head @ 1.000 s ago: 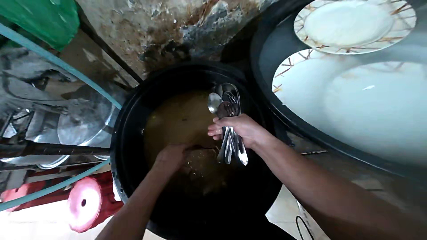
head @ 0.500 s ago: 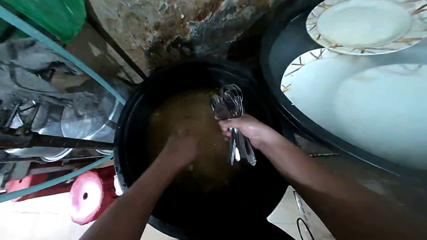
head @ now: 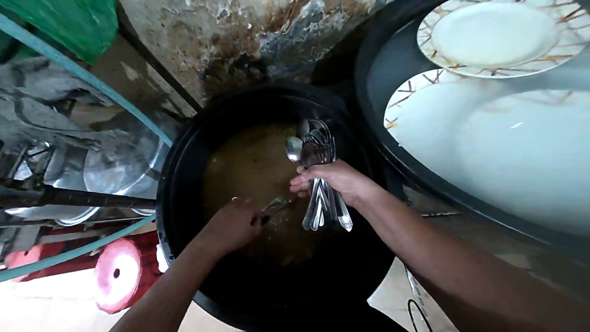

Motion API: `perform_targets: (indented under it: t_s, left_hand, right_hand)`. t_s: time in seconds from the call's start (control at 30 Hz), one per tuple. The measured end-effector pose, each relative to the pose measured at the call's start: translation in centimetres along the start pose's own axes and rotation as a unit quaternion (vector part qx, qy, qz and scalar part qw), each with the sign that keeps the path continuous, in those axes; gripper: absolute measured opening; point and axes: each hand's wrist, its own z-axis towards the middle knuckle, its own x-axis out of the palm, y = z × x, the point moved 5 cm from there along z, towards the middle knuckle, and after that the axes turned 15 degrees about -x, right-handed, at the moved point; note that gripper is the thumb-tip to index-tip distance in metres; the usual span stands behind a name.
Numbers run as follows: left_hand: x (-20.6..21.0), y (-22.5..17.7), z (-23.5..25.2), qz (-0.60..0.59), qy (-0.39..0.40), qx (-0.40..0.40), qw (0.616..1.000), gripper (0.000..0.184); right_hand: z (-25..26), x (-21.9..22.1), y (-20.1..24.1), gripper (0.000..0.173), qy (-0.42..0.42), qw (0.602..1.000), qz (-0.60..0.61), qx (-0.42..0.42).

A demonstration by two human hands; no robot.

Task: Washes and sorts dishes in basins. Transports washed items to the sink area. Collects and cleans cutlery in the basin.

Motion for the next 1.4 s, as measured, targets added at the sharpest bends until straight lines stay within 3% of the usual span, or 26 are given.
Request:
perform_targets:
  t_s: [0.13, 0.2, 0.3, 0.37, 0.43, 0.5, 0.6, 0.73, 0.87, 1.03, 1.23, 1.4]
  left_hand:
    - [-4.8, -3.0, -1.6, -0.097, -0.003, 0.029, 0.995, 0.024]
    - [-7.3, -3.7, -0.8, -0.178, -0.003, 0.006, 0.984, 0.024]
    - [-8.8, -2.1, 1.8, -0.341, 0.005, -0.015, 0.940, 0.025]
    - [-7.8, 0.3, 3.6, -0.386, 0.038, -0.010, 0.922, 0.038]
    - [-6.1, 3.5, 4.8, -0.327, 0.044, -0.090, 0.940, 0.049]
    - [-3.5, 6.6, 5.7, -0.153, 0.030, -0.219, 0.963, 0.053]
    - [1.1, 9.1, 5.9, 0.022, 0.054, -0.328, 0.943, 0.054]
    - [5.5, 7.2, 5.1, -0.019, 0.095, -0.262, 0.960, 0.050]
    - [6.4, 5.7, 4.4, -0.077, 0.105, -0.240, 0.962, 0.052]
    - [4.6, 4.2, 2.7, 0.046, 0.029, -0.269, 0.962, 0.040]
    - [7.1, 1.9, 2.0, 0.041, 0.131, -0.231, 0.963, 0.044]
    - [8.3, 1.9, 1.8, -0.080, 0.045, -0.155, 0.984, 0.049]
  right_hand:
    - [-0.4, 0.3, -0.2, 0.008, 0.039, 0.998, -0.057, 0.001]
    - [-0.8, 0.7, -0.1, 0.007, 0.072, 0.996, -0.048, 0.005]
    - [-0.8, 0.9, -0.3, 0.015, 0.115, 0.993, -0.028, 0.014]
    - [-0.8, 0.6, -0.3, 0.013, 0.102, 0.994, -0.036, 0.011]
    - [-0.7, 0.4, -0.3, 0.022, 0.085, 0.995, -0.048, 0.009]
    - [-0.6, 0.2, 0.0, 0.024, 0.053, 0.996, -0.071, 0.004]
    - [-0.2, -0.2, 0.3, 0.019, -0.008, 0.995, -0.102, -0.003]
    - [0.2, -0.3, 0.2, 0.010, -0.041, 0.998, -0.043, -0.010]
    - [0.4, -0.5, 0.0, 0.012, -0.060, 0.998, -0.015, -0.004]
    - [0.5, -0.6, -0.1, 0.016, -0.075, 0.997, -0.026, 0.003]
    - [0.2, -0.8, 0.0, 0.015, -0.071, 0.997, -0.034, -0.001]
    - [0.3, -1.3, -0.9, 0.017, -0.062, 0.996, -0.058, -0.036]
